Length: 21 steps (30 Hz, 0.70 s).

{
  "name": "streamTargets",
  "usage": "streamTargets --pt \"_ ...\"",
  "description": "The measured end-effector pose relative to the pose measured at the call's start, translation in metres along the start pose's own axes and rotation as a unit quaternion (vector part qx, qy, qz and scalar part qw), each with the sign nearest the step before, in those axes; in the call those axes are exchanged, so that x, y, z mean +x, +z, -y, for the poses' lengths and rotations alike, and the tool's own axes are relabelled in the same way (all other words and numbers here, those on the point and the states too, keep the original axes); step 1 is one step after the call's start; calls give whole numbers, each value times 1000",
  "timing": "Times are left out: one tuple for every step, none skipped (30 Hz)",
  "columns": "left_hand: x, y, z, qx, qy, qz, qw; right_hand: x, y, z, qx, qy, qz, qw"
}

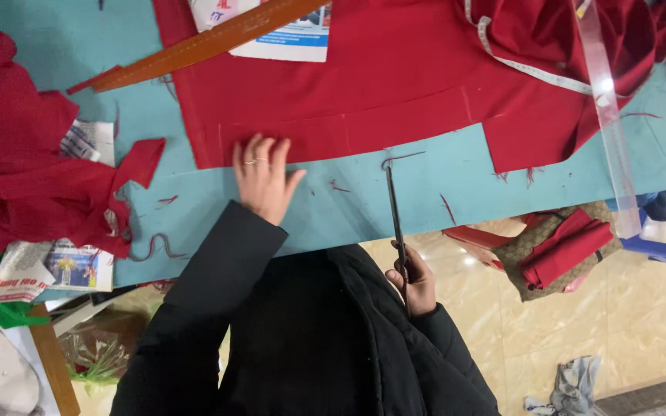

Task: The person measures and marks a red fabric on a light blue table using a ruler and chalk. They then use scissors to cut the fabric along the marked lines, repeating the process of measuring, marking, and cutting to create multiple fabric pieces.

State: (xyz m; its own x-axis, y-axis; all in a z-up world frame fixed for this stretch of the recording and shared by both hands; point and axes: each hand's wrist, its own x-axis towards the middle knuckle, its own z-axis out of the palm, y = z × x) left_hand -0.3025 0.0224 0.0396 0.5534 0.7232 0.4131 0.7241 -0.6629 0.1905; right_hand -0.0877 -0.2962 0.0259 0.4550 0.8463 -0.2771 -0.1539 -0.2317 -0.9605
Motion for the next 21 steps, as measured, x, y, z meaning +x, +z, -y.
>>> streamTargets --pt "-4 1 10 1 -2 1 1000 0 2 -4 0 1 2 1000" --pt "-9 2 20 15 -20 12 1000 -1 4 -7 1 5 5 1000" --pt "-12 3 29 28 -38 23 999 -1 6 -10 2 8 7 1000" --pt "-15 1 33 28 -39 23 999 -2 10 -4 1 8 7 1000" --pt "-16 -1 38 59 -32 3 998 -2 14 2 -6 1 8 1000" --pt "-17 -2 44 90 -25 -17 995 -2 18 8 -13 -6 9 1000" --pt "-19 -1 50 89 -24 -17 996 -3 22 10 -14 -7 8 1000" --pt "-20 0 56 100 -29 -18 994 -3 26 11 -14 -4 4 1000" --pt "-23 1 63 110 -34 -18 993 -5 31 12 -15 -1 0 1000" --pt "-24 0 67 109 -34 -17 993 -7 35 10 -15 -1 -2 1000" --pt "-24 -2 71 104 -40 -10 994 -8 39 8 -17 0 -3 1000" --pt "-24 -4 77 100 -47 -2 994 -9 44 7 -19 0 -5 1000" --pt "-27 -4 82 99 -47 -3 994 -10 50 6 -19 0 -5 1000" --pt "-29 -5 87 91 -56 5 994 -11 56 4 -25 0 -5 1000" --pt "-31 -6 93 84 -64 14 994 -12 63 3 -29 1 -4 1000" --pt "-30 -13 96 84 -64 13 994 -13 70 4 -29 0 -5 1000" --pt "-30 -21 100 75 -63 3 995 -14 78 5 -35 -3 -1 999" --pt "-31 -30 103 67 -62 -8 996 -15 86 6 -41 -6 3 999" --pt "-35 -31 110 68 -63 -7 996 -17 93 7 -41 -5 4 999" --pt "-38 -33 117 50 -62 -5 997 -20 101 7 -47 -4 13 999" --pt "-40 -34 124 32 -61 -5 998 -20 108 8 -53 -5 22 998"
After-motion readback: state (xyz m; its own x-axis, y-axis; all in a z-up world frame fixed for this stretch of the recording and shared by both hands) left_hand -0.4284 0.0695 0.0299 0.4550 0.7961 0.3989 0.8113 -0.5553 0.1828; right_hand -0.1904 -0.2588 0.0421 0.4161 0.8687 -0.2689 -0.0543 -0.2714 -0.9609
